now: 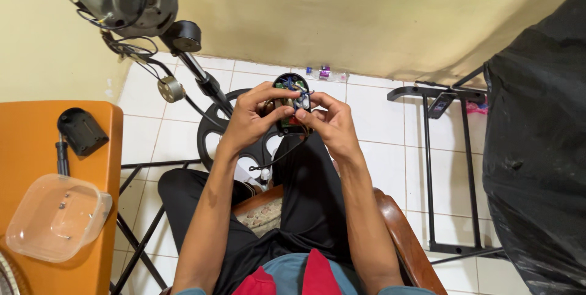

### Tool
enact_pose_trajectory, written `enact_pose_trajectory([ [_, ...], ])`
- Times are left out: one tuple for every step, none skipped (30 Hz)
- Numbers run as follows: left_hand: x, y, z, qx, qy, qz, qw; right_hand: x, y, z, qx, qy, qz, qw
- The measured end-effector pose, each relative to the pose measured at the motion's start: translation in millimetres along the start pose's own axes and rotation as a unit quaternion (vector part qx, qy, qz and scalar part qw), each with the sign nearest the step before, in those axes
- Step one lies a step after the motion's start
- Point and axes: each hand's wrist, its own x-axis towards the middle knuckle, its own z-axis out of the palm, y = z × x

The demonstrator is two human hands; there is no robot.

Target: The person repairs a standing fan by connecting wires on a circuit board and securing the motor housing with a screwdriver. They handle the fan's motor, circuit board, and power cord, then tighten screws on the motor casing.

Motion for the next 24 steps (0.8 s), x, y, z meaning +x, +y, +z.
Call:
enact_pose_trajectory([
  [-0.2,1.6,1.2,-0.007,0.010,-0.004,1.000,0.6,-1.1,-0.6,-0.009,-0.010,-0.010,1.000],
  [-0.5,3.0,3.8,-0.015,0.020,-0.007,1.000,1.8,-3.1,-1.8,-0.017,-0.021,-0.021,0.999],
  [-0.9,4.3,5.9,-0.022,0.030,-0.011,0.999,2.6,-4.3,-1.2,-0.025,-0.031,-0.031,0.999],
  [-1.6,5.5,7.0,-0.046,0.036,-0.014,0.998,3.0,-5.2,0.4,-0.023,-0.030,-0.031,0.999],
  [-2.8,6.4,8.2,-0.071,0.042,-0.018,0.996,2.5,-6.7,1.3,-0.022,-0.029,-0.030,0.999],
  [-3.7,7.0,8.0,-0.096,0.049,-0.021,0.994,1.7,-8.3,2.6,-0.021,-0.028,-0.029,0.999],
  [-3.8,7.0,7.8,-0.108,0.048,-0.031,0.993,0.1,-9.4,4.4,-0.020,-0.023,-0.022,0.999],
  [-3.5,6.6,8.0,-0.120,0.047,-0.040,0.991,-2.0,-9.9,6.8,-0.020,-0.019,-0.015,1.000],
  [-3.3,6.3,7.4,-0.132,0.046,-0.050,0.989,-3.1,-10.5,9.0,-0.020,-0.014,-0.008,1.000],
  [-3.4,6.2,6.6,-0.131,0.046,-0.044,0.989,-3.0,-11.1,10.6,-0.021,-0.017,-0.007,1.000],
  [-3.8,6.1,5.7,-0.129,0.047,-0.038,0.990,-2.8,-11.2,12.0,-0.022,-0.020,-0.007,1.000],
  [-4.2,6.1,4.8,-0.127,0.048,-0.032,0.990,-2.4,-10.6,13.1,-0.023,-0.023,-0.006,0.999],
  [-4.5,6.4,3.9,-0.085,0.060,-0.056,0.993,-1.3,-9.6,14.0,-0.029,-0.023,-0.017,0.999],
  [-4.7,6.7,3.0,-0.042,0.072,-0.080,0.993,0.3,-7.9,15.0,-0.034,-0.024,-0.028,0.999],
  [-5.2,7.3,2.3,0.001,0.083,-0.104,0.991,1.8,-5.8,15.7,-0.040,-0.024,-0.039,0.998],
  [-5.9,8.0,1.8,0.009,0.086,-0.097,0.992,2.8,-3.5,16.2,-0.034,-0.029,-0.045,0.998],
  [-6.1,8.6,1.5,0.016,0.089,-0.089,0.992,3.7,-1.4,16.4,-0.029,-0.033,-0.050,0.998],
  [-6.3,9.2,1.4,0.024,0.092,-0.082,0.992,4.4,0.5,16.4,-0.024,-0.038,-0.056,0.997],
  [-6.0,9.6,1.5,0.025,0.096,-0.079,0.992,5.0,2.1,16.4,-0.015,-0.040,-0.055,0.998],
  [-5.5,9.9,1.7,0.026,0.099,-0.075,0.992,5.4,3.7,16.7,-0.006,-0.043,-0.055,0.998],
  [-5.7,10.2,1.8,0.026,0.103,-0.072,0.992,5.5,5.0,16.8,0.003,-0.045,-0.054,0.998],
  [-6.2,10.5,1.7,0.030,0.104,-0.074,0.991,5.3,6.1,16.9,0.005,-0.045,-0.053,0.998],
  [-6.4,10.8,1.3,0.035,0.106,-0.076,0.991,5.2,7.1,17.1,0.007,-0.045,-0.052,0.998],
  [-6.6,11.0,0.7,0.039,0.107,-0.077,0.990,5.1,8.0,17.3,0.009,-0.045,-0.052,0.998],
])
